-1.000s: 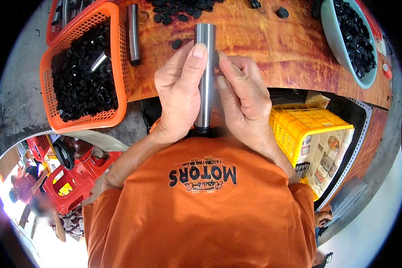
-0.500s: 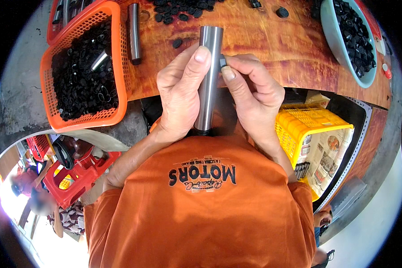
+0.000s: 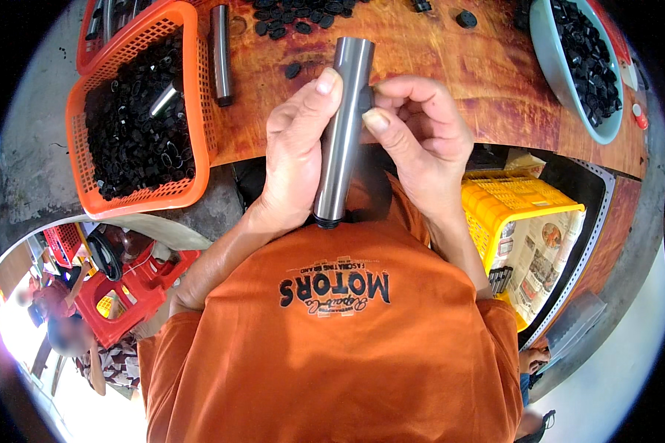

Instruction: The person assembles small mechanical parts by inserting black plastic components into a cylindrical metal tube. They repeatedly pick up parts from a table and orange basket, insert them into the tube, and occasionally remove them. The person also handles small black circular pieces, placing them into the tube.

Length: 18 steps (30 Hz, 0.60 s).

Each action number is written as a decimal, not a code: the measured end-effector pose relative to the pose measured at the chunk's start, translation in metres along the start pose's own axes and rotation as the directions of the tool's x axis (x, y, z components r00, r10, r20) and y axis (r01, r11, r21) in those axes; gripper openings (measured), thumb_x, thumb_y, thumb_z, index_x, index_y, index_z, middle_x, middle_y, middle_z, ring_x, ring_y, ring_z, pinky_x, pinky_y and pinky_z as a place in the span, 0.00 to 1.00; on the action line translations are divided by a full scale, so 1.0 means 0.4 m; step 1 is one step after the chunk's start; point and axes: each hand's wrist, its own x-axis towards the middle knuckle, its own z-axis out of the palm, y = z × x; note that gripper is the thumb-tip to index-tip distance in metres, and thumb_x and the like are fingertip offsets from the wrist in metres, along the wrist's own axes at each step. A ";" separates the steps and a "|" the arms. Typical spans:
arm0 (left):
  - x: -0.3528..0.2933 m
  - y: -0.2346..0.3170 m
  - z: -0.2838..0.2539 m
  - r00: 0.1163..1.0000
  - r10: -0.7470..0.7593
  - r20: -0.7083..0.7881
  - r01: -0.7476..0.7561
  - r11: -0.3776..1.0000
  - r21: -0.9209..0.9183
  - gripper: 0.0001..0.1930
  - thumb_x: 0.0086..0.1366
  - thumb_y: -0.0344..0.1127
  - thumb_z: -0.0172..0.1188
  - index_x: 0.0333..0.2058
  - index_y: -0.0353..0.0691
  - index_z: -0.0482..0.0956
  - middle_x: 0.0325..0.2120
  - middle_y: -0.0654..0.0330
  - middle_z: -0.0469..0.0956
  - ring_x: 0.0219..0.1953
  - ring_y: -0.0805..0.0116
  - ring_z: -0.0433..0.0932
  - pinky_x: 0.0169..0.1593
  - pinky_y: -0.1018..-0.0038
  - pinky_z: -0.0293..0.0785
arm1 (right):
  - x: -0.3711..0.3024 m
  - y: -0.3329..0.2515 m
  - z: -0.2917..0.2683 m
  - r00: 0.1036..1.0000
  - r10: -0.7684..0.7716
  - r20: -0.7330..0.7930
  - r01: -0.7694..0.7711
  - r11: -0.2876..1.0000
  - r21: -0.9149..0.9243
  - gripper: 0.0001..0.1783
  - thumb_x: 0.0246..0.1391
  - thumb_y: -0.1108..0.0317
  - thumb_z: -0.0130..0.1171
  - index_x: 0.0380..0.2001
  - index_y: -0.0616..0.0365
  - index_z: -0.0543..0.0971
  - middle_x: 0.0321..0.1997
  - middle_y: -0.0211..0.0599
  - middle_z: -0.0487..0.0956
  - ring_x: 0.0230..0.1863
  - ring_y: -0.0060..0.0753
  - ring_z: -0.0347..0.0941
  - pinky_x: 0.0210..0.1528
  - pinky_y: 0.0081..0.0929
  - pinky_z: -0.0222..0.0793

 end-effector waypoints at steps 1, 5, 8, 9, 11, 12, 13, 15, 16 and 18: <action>0.001 0.000 -0.005 0.999 -0.034 -0.002 0.034 0.999 -0.024 0.21 0.70 0.49 0.49 0.43 0.33 0.75 0.31 0.60 0.78 0.31 0.77 0.76 0.36 0.80 0.75 | 0.006 0.006 -0.005 1.000 0.004 0.012 -0.004 1.000 0.002 0.13 0.54 0.82 0.59 0.42 0.63 0.73 0.31 0.25 0.74 0.33 0.15 0.71 0.37 0.15 0.71; 0.010 -0.003 -0.028 0.985 -0.149 0.090 0.160 0.978 -0.135 0.20 0.70 0.51 0.49 0.42 0.38 0.75 0.28 0.65 0.76 0.29 0.80 0.75 0.34 0.82 0.73 | 0.008 0.018 -0.002 1.000 0.000 -0.022 0.002 0.996 0.084 0.11 0.52 0.81 0.61 0.40 0.62 0.74 0.31 0.28 0.75 0.32 0.18 0.71 0.35 0.15 0.70; 0.018 -0.010 -0.051 0.961 -0.207 0.183 0.250 0.934 -0.255 0.19 0.69 0.52 0.49 0.41 0.40 0.75 0.27 0.67 0.75 0.27 0.81 0.73 0.32 0.82 0.71 | -0.004 0.017 0.006 0.979 -0.201 -0.038 0.167 0.892 -0.421 0.10 0.50 0.81 0.62 0.37 0.63 0.76 0.31 0.34 0.76 0.31 0.24 0.73 0.34 0.18 0.70; 0.012 -0.007 -0.019 0.974 -0.217 0.062 0.225 0.954 -0.201 0.19 0.69 0.52 0.49 0.41 0.41 0.75 0.27 0.67 0.75 0.27 0.82 0.72 0.31 0.83 0.71 | -0.003 0.031 0.004 0.930 -0.368 0.014 0.322 0.792 -0.519 0.10 0.49 0.81 0.63 0.36 0.65 0.77 0.31 0.41 0.76 0.30 0.32 0.74 0.33 0.21 0.70; 0.004 0.005 0.009 0.976 -0.211 -0.056 0.203 0.972 -0.121 0.19 0.70 0.51 0.48 0.43 0.42 0.75 0.25 0.69 0.74 0.25 0.83 0.71 0.28 0.84 0.68 | -0.002 0.024 0.008 0.871 -0.474 0.133 0.442 0.635 -0.633 0.13 0.49 0.82 0.62 0.40 0.66 0.77 0.32 0.44 0.76 0.30 0.35 0.74 0.32 0.22 0.71; 0.001 0.010 0.013 0.977 -0.205 -0.051 0.200 0.975 -0.098 0.19 0.70 0.51 0.47 0.45 0.42 0.75 0.24 0.69 0.74 0.23 0.83 0.69 0.27 0.84 0.67 | -0.004 0.023 0.009 0.869 -0.475 0.134 0.442 0.626 -0.643 0.13 0.49 0.82 0.62 0.41 0.66 0.77 0.33 0.44 0.76 0.30 0.35 0.74 0.32 0.23 0.71; 0.000 0.012 0.014 0.979 -0.200 -0.047 0.196 0.978 -0.076 0.19 0.70 0.50 0.47 0.48 0.43 0.75 0.23 0.70 0.73 0.22 0.83 0.68 0.25 0.85 0.65 | -0.007 0.021 0.010 0.868 -0.477 0.136 0.441 0.616 -0.653 0.14 0.49 0.82 0.62 0.42 0.66 0.77 0.33 0.45 0.76 0.30 0.35 0.74 0.31 0.23 0.71; -0.002 0.008 0.006 0.994 -0.102 -0.032 0.104 0.993 0.063 0.20 0.71 0.50 0.46 0.48 0.41 0.75 0.27 0.68 0.75 0.27 0.82 0.71 0.31 0.84 0.68 | -0.013 0.018 0.012 0.870 -0.473 0.138 0.437 0.612 -0.659 0.15 0.50 0.82 0.61 0.43 0.67 0.77 0.35 0.46 0.76 0.31 0.36 0.74 0.32 0.23 0.72; -0.003 0.004 0.002 0.998 -0.054 -0.020 0.056 0.990 0.131 0.20 0.71 0.50 0.46 0.47 0.40 0.75 0.29 0.67 0.75 0.30 0.82 0.72 0.34 0.84 0.70 | -0.016 0.017 0.013 0.873 -0.467 0.138 0.434 0.618 -0.656 0.16 0.50 0.83 0.60 0.44 0.67 0.76 0.36 0.46 0.75 0.31 0.37 0.74 0.32 0.23 0.72; -0.002 -0.005 -0.001 0.999 0.029 -0.027 -0.024 0.985 0.171 0.20 0.71 0.50 0.45 0.47 0.39 0.74 0.30 0.66 0.76 0.32 0.81 0.73 0.36 0.83 0.70 | -0.023 0.014 0.019 0.885 -0.446 0.135 0.420 0.638 -0.646 0.16 0.52 0.82 0.58 0.47 0.67 0.76 0.39 0.47 0.75 0.35 0.36 0.74 0.37 0.23 0.71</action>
